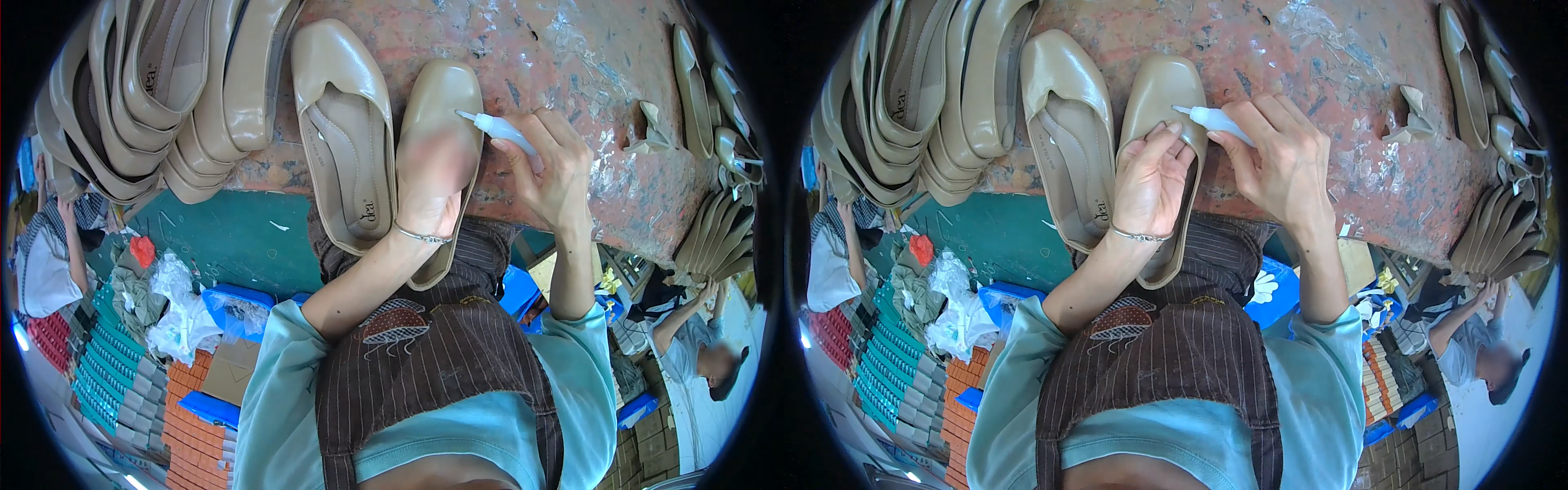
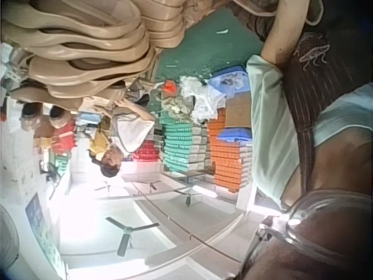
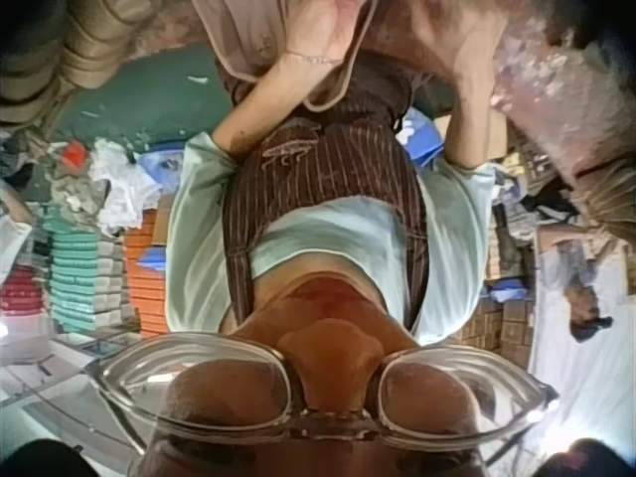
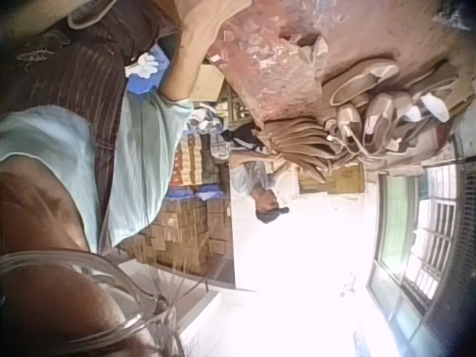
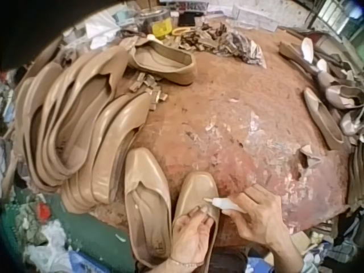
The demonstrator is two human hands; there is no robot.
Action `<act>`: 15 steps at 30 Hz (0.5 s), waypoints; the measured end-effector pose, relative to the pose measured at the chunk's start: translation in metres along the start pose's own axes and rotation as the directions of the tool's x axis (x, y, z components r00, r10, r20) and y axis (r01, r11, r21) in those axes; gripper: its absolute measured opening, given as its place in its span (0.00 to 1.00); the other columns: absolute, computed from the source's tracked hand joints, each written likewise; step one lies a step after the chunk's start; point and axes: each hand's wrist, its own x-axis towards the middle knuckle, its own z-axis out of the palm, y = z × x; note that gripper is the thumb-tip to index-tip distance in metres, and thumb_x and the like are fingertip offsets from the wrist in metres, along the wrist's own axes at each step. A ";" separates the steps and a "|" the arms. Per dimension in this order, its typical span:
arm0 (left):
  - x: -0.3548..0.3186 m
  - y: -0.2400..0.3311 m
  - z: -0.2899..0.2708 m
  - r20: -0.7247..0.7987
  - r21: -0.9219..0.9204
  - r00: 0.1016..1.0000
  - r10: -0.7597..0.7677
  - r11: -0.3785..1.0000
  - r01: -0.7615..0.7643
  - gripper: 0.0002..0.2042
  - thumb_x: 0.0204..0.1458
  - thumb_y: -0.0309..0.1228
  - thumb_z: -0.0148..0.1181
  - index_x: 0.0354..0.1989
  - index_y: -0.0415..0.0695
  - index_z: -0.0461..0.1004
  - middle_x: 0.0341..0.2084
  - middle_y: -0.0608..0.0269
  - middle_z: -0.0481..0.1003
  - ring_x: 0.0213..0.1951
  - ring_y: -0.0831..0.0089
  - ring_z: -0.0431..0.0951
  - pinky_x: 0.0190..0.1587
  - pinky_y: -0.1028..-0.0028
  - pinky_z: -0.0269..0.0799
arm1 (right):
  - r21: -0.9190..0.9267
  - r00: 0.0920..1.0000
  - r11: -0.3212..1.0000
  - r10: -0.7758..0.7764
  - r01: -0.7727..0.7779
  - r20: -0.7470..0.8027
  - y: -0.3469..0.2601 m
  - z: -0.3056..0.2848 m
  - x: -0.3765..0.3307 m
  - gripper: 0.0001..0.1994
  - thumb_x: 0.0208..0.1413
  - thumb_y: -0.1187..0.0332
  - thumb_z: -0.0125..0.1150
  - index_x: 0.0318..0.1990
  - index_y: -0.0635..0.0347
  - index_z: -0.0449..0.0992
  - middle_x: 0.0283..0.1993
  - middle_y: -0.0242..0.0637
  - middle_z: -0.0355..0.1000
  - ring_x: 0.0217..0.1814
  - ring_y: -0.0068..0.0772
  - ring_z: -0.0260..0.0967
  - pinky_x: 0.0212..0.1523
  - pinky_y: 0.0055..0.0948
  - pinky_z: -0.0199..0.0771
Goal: Applying glue and attaching decorative metal buckles to beige flat shoes.
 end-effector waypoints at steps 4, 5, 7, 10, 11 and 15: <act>-0.001 0.000 0.004 -0.054 0.019 0.999 0.001 1.000 0.000 0.02 0.53 0.19 0.54 0.33 0.39 0.70 0.32 0.65 0.73 0.36 0.80 0.73 0.42 0.79 0.69 | 0.191 0.994 0.977 0.103 -0.094 -0.040 0.012 -0.002 -0.008 0.08 0.45 0.71 0.65 0.34 0.61 0.76 0.32 0.36 0.73 0.31 0.32 0.70 0.30 0.27 0.69; 0.000 -0.001 0.000 -0.053 0.018 0.999 0.001 1.000 0.000 0.02 0.53 0.19 0.54 0.33 0.39 0.70 0.32 0.65 0.73 0.36 0.80 0.73 0.42 0.79 0.69 | 0.317 0.983 0.939 0.164 -0.131 -0.080 0.019 -0.001 -0.011 0.08 0.48 0.72 0.64 0.36 0.63 0.76 0.34 0.37 0.75 0.33 0.27 0.71 0.33 0.24 0.70; 0.005 -0.005 -0.009 0.095 -0.030 0.995 -0.032 0.999 0.035 0.04 0.53 0.20 0.54 0.30 0.43 0.73 0.29 0.69 0.75 0.36 0.81 0.74 0.45 0.77 0.68 | 0.464 0.927 0.864 0.318 -0.197 -0.199 0.035 0.003 -0.015 0.07 0.51 0.73 0.63 0.36 0.65 0.74 0.35 0.37 0.75 0.34 0.24 0.70 0.35 0.23 0.69; 0.004 -0.002 0.005 -0.008 0.011 1.000 -0.018 1.000 0.018 0.04 0.53 0.20 0.55 0.29 0.44 0.72 0.28 0.70 0.74 0.33 0.82 0.72 0.42 0.77 0.68 | 0.575 0.769 0.791 0.497 -0.211 -0.402 0.065 0.007 -0.004 0.07 0.56 0.73 0.58 0.38 0.68 0.69 0.34 0.35 0.75 0.35 0.19 0.69 0.39 0.22 0.69; 0.004 -0.001 0.003 0.001 0.009 1.000 -0.016 1.000 0.016 0.04 0.53 0.20 0.55 0.29 0.44 0.72 0.28 0.70 0.74 0.33 0.82 0.72 0.42 0.77 0.68 | 0.432 0.774 0.880 0.411 -0.198 -0.482 0.078 0.010 0.004 0.08 0.54 0.74 0.59 0.38 0.67 0.67 0.34 0.35 0.76 0.37 0.22 0.70 0.41 0.23 0.69; -0.002 -0.002 0.000 0.000 0.000 1.000 -0.013 1.000 0.013 0.03 0.52 0.20 0.55 0.31 0.43 0.72 0.29 0.69 0.74 0.33 0.82 0.72 0.38 0.79 0.67 | 0.178 0.803 0.863 0.505 -0.472 -0.316 0.096 0.002 -0.008 0.12 0.56 0.75 0.56 0.47 0.66 0.66 0.47 0.41 0.73 0.51 0.29 0.68 0.54 0.26 0.64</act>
